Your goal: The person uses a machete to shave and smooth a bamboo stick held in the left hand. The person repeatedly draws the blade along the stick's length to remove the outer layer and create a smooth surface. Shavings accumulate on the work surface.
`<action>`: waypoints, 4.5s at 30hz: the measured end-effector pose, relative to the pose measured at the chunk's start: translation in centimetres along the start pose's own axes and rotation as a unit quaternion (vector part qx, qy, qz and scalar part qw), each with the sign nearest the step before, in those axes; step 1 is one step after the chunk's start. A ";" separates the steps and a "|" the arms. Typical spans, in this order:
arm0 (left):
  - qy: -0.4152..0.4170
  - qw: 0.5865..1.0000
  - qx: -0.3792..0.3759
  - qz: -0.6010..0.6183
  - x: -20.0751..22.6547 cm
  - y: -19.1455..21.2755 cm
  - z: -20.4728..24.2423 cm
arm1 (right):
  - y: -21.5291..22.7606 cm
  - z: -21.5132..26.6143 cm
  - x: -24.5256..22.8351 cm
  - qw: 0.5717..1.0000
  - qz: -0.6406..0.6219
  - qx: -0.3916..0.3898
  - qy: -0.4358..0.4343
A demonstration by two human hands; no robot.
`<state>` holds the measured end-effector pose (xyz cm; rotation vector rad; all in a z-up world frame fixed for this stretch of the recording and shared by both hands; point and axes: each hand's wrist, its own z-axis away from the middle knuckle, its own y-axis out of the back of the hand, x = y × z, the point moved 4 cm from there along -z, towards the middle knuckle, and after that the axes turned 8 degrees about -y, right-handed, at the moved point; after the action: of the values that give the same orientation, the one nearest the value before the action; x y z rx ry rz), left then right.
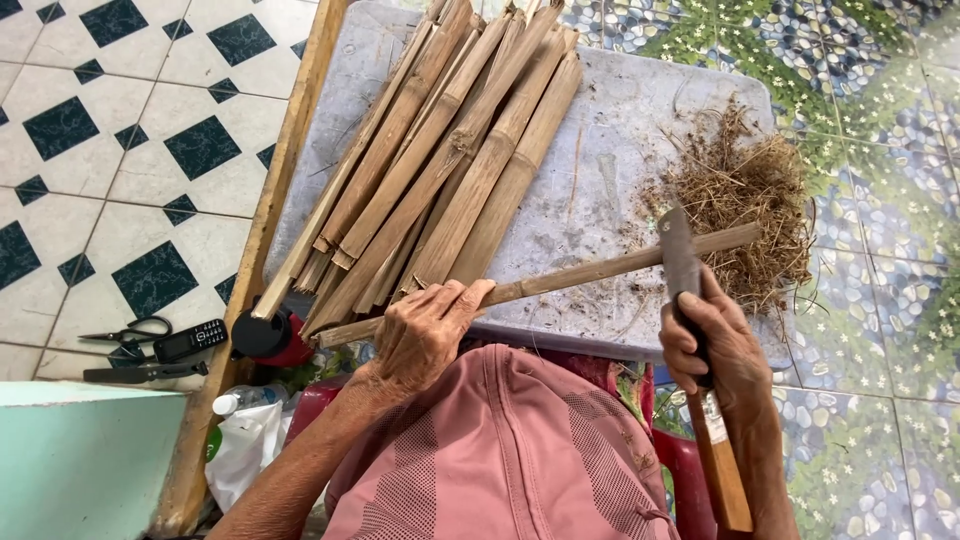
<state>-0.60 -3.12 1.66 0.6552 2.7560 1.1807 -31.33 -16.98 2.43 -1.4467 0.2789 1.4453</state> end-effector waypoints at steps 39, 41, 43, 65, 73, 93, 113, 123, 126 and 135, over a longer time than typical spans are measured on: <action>0.060 0.998 0.023 -0.021 0.1 0.2 -0.3 | -11.8 -0.5 6.1 0.989 0.026 -0.017 -0.147; 0.060 0.998 0.024 -0.019 0.3 0.5 -0.3 | -11.4 -0.7 6.7 0.987 0.024 -0.020 -0.157; 0.059 0.998 0.025 -0.016 0.4 0.5 -0.3 | -11.0 -0.8 7.0 0.986 0.022 -0.021 -0.165; 0.033 0.999 0.025 -0.027 0.0 0.5 0.5 | -2.6 -1.9 2.9 0.999 -0.018 -0.031 -0.030; 0.030 0.998 0.022 -0.042 0.1 0.7 0.4 | 1.7 -2.1 0.9 1.000 -0.013 -0.020 0.000; 0.064 0.995 0.062 -0.056 -1.0 0.5 0.9 | 3.4 -5.4 7.1 0.993 -0.110 0.035 0.023; 0.061 0.994 0.061 -0.066 -0.9 0.6 0.7 | 1.1 -5.5 5.3 0.980 -0.160 -0.122 0.003; 0.064 0.994 0.047 -0.073 -1.0 0.6 0.6 | 0.8 -5.3 5.0 0.975 -0.172 -0.139 0.007; 0.066 0.994 0.048 -0.072 -1.1 0.5 0.7 | 0.9 -5.4 5.0 0.973 -0.182 -0.143 0.007; 0.062 0.993 0.059 -0.085 -0.7 0.8 0.3 | 0.7 -5.3 4.9 0.972 -0.195 -0.132 0.006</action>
<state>0.41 -2.77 1.96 0.3586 2.9336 1.0632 -27.43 -18.93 -3.35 -1.6159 -0.1929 1.1803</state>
